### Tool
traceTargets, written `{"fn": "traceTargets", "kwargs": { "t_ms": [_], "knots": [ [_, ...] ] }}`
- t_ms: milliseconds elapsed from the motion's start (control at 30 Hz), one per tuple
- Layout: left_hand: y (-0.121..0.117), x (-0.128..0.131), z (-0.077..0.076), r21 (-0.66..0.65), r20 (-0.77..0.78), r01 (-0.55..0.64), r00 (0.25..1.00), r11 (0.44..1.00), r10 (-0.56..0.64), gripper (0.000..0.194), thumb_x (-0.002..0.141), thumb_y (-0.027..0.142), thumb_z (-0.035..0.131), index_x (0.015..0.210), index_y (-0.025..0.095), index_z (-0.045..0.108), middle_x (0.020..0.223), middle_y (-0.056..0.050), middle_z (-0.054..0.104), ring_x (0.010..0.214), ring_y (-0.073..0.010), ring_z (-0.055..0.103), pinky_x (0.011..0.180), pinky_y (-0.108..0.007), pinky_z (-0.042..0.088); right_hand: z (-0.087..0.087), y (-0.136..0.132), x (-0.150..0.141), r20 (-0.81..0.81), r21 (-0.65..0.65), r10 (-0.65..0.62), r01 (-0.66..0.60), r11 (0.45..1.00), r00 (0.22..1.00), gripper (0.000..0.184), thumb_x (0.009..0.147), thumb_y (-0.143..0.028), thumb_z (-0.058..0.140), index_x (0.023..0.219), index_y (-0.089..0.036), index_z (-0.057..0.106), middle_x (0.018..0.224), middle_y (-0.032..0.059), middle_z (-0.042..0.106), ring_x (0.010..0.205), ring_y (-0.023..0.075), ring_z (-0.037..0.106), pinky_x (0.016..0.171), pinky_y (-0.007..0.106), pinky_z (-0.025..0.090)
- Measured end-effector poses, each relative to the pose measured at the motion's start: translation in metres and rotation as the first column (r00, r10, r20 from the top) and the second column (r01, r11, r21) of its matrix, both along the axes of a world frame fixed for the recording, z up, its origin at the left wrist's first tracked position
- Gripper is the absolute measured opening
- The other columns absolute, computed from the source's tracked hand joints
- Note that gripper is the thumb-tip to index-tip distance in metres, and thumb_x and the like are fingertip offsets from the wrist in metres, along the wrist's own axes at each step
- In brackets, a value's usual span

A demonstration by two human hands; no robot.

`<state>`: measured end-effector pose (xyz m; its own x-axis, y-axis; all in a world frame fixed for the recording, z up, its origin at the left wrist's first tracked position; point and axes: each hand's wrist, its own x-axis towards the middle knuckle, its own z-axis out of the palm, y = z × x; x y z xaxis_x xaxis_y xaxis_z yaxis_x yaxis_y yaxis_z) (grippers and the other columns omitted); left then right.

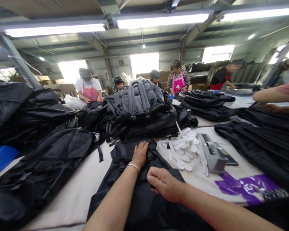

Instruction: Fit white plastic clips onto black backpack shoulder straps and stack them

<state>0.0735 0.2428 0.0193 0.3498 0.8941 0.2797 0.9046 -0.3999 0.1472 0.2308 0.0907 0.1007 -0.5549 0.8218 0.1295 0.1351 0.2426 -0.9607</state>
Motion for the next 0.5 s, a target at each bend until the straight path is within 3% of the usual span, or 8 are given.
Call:
{"fn": "traceTargets", "kwargs": {
  "t_ms": [100,200,333,500],
  "knots": [
    [0.004,0.003,-0.002,-0.017,0.012,-0.052,0.999,0.999,0.052,0.062,0.087,0.003,0.030,0.145,0.024,0.037,0.151,-0.008,0.038,0.140,-0.0212,0.031,0.113,-0.046,0.029,-0.003,-0.017,0.006,0.039,-0.045,-0.088,0.090,0.995,0.995,0.030,0.094,-0.044,0.044,0.080,-0.018,0.048,0.068,-0.0044,0.043,0.059,0.0088,0.045,0.052,0.017,0.044],
    [0.006,0.007,-0.003,-0.040,0.012,-0.103,0.995,0.994,0.104,0.062,0.086,0.004,0.030,0.145,0.021,0.037,0.153,-0.009,0.034,0.142,-0.0230,0.028,0.113,-0.043,0.031,0.003,-0.037,0.012,0.071,-0.052,-0.130,0.134,0.990,0.989,0.028,0.096,-0.041,0.040,0.096,-0.019,0.056,0.066,-0.0049,0.042,0.057,0.0095,0.044,0.054,0.019,0.045],
    [0.007,0.011,-0.001,-0.070,0.001,-0.139,0.990,0.988,0.139,0.061,0.086,0.003,0.030,0.144,0.020,0.039,0.152,-0.010,0.035,0.141,-0.0239,0.030,0.112,-0.041,0.032,0.010,-0.056,0.012,0.238,0.100,-0.115,0.093,0.991,0.965,0.030,0.097,-0.034,0.036,0.103,-0.020,0.061,0.065,-0.0029,0.050,0.059,0.0120,0.050,0.059,0.023,0.042],
    [0.006,0.011,0.002,-0.089,0.007,-0.150,0.988,0.985,0.151,0.060,0.086,0.002,0.031,0.143,0.017,0.040,0.153,-0.011,0.033,0.141,-0.0239,0.029,0.113,-0.040,0.030,0.014,-0.070,0.013,0.399,0.246,-0.090,-0.012,0.969,0.912,0.029,0.096,-0.027,0.034,0.101,-0.021,0.062,0.085,0.0039,0.064,0.081,0.0175,0.057,0.078,0.029,0.043]
  ]
}}
